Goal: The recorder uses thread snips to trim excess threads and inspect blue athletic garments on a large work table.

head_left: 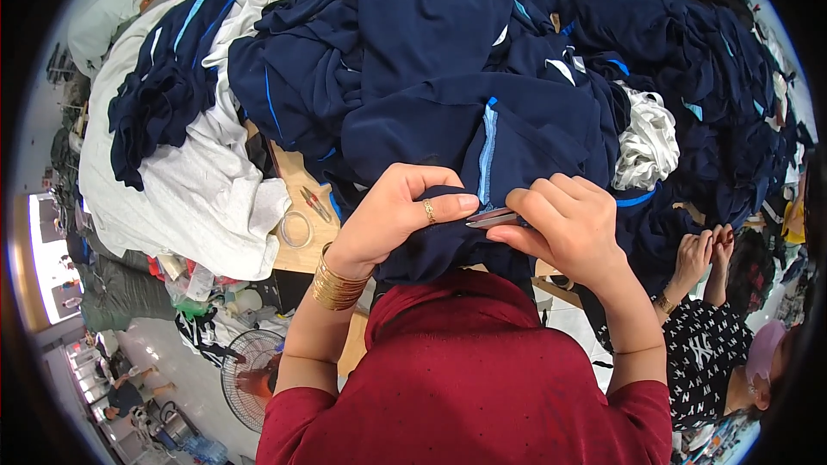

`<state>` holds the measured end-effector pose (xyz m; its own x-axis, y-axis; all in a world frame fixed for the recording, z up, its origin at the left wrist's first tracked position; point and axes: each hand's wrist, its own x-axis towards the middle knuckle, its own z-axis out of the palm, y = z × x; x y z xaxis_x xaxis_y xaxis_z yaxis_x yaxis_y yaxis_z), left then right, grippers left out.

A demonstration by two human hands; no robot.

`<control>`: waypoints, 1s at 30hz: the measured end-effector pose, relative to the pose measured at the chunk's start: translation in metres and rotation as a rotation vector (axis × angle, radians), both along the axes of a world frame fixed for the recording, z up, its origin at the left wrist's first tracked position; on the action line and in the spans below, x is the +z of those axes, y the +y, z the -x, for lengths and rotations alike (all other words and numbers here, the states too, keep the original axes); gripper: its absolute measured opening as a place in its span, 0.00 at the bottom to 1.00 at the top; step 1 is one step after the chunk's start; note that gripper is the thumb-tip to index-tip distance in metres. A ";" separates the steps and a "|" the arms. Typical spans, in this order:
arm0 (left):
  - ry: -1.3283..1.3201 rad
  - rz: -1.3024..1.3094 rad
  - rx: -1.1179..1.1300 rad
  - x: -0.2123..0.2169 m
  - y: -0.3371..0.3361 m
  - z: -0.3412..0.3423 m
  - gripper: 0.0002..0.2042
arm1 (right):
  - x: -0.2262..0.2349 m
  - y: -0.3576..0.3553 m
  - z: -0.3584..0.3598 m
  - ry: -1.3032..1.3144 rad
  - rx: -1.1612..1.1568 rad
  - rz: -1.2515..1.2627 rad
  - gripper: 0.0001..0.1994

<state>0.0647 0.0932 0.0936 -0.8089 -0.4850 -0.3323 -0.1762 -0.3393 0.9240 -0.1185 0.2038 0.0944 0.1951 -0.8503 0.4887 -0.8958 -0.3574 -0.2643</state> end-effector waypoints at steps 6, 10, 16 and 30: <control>0.001 -0.018 -0.007 -0.003 -0.001 0.000 0.07 | -0.007 -0.001 0.000 -0.041 0.004 0.005 0.14; 0.003 -0.021 -0.011 -0.004 -0.001 -0.001 0.07 | -0.010 -0.002 -0.002 -0.064 0.003 0.025 0.14; 0.008 -0.025 -0.008 -0.002 -0.001 -0.002 0.07 | -0.008 -0.003 -0.002 -0.036 0.005 0.045 0.14; 0.052 -0.074 0.018 -0.007 -0.002 -0.002 0.10 | 0.000 -0.001 0.003 -0.420 -0.268 -0.234 0.14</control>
<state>0.0669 0.0912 0.0861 -0.8176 -0.4750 -0.3255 -0.1220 -0.4096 0.9041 -0.1215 0.2028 0.0943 -0.2149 -0.9387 0.2697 -0.7475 -0.0196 -0.6640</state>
